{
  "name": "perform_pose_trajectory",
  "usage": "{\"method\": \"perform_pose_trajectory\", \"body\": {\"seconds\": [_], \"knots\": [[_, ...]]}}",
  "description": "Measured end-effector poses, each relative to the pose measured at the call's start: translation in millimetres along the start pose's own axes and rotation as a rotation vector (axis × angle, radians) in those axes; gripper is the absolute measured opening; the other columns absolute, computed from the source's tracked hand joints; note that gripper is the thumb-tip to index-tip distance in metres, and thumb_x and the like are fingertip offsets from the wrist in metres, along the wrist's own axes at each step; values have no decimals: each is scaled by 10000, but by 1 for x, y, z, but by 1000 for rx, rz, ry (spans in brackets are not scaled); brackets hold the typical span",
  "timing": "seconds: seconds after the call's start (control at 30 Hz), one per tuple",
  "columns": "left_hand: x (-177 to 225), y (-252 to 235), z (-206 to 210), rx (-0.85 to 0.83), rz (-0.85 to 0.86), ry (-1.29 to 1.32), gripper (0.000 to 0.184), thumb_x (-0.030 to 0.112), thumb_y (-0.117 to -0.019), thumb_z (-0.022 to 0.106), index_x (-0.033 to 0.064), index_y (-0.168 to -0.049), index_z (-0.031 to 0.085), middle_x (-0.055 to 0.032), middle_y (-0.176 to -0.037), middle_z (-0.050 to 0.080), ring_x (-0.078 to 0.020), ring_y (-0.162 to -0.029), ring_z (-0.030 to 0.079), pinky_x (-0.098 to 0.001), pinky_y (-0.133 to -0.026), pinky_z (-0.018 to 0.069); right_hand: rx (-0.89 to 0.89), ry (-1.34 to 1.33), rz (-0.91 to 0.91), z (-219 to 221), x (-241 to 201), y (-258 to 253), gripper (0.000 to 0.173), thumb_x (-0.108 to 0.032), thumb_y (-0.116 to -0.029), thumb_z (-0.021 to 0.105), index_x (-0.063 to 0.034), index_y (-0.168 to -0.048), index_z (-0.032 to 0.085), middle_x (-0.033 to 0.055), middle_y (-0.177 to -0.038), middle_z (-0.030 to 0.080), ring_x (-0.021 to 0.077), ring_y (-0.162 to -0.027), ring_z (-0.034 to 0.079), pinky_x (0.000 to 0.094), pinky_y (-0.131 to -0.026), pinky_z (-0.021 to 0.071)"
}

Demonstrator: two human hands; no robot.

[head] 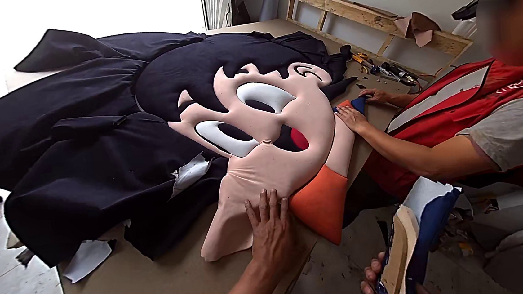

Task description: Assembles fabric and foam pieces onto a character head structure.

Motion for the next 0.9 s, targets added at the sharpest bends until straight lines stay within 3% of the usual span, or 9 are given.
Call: {"method": "perform_pose_trajectory", "body": {"seconds": [0.13,0.23,0.33,0.47,0.57,0.63,0.73,0.83,0.9], "knots": [[-4,1,-1,95,21,-51,595,445,-773,713,133,-1280,695,-136,-1551,505,-383,-1479,401,-697,-1188,234,10,152,-4,-18,3,-6,573,-386,-894,731,-43,-1332,599,174,-1141,683,279,-1000,696,440,-851,592],[-8,-6,-10,17,49,-59,282,337,-869,660,157,-1068,747,-75,-1515,550,-325,-1452,451,-636,-1179,312,-25,213,-43,-17,-4,-34,612,-435,-884,733,-41,-1334,609,182,-1140,688,278,-1004,690,445,-891,575],[-13,-18,-22,-73,64,-38,262,341,-928,558,183,-1049,730,-8,-1410,638,-236,-1402,516,-514,-1155,403,-121,282,-102,4,-11,-85,577,-459,-886,718,-46,-1280,633,195,-1152,688,294,-1029,689,459,-912,572],[-23,-31,-31,-98,112,12,274,367,-974,520,204,-1064,721,54,-1163,729,-133,-1264,611,-364,-1038,520,-291,666,-90,37,11,-154,547,-500,-963,591,-11,-1204,634,206,-1043,711,299,-964,704,437,-847,590],[-27,-38,-41,-148,171,44,210,352,-988,531,229,-1025,697,80,-933,704,-90,-1000,679,-333,-899,570,-362,893,-25,44,35,-184,493,-454,-999,496,-46,-1227,652,183,-1020,724,293,-926,714,444,-812,605],[-28,-43,-46,-174,211,54,175,354,-1012,538,224,-961,644,59,-818,639,-112,-788,666,-352,-690,578,-354,923,5,41,40,-191,486,-458,-1000,483,-58,-1205,667,177,-1004,728,289,-915,719,440,-808,608],[-35,-50,-47,-275,213,91,107,310,-1013,568,225,-1000,631,40,-787,644,-153,-720,666,-408,-621,559,-319,850,61,30,41,-197,534,-510,-984,489,-45,-1177,666,185,-995,722,283,-919,716,425,-814,600],[-46,-57,-50,-265,244,175,67,276,-977,627,257,-1033,658,95,-860,703,-102,-748,684,-399,-646,582,-292,647,150,20,41,-201,551,-525,-961,557,-27,-1172,669,203,-1009,722,279,-928,720,412,-829,598],[-59,-67,-60,-219,228,372,53,224,-966,650,237,-1011,675,103,-853,709,-63,-747,678,-369,-660,588,-272,495,208,18,40,-206,539,-523,-926,618,-32,-1138,687,202,-996,724,273,-916,727,403,-818,605]]}}
Point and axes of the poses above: each hand's wrist, its own y-axis away from the middle knuckle, its own z-axis out of the palm, x = y × z, the point moved 8 cm from there along -y, towards the middle knuckle
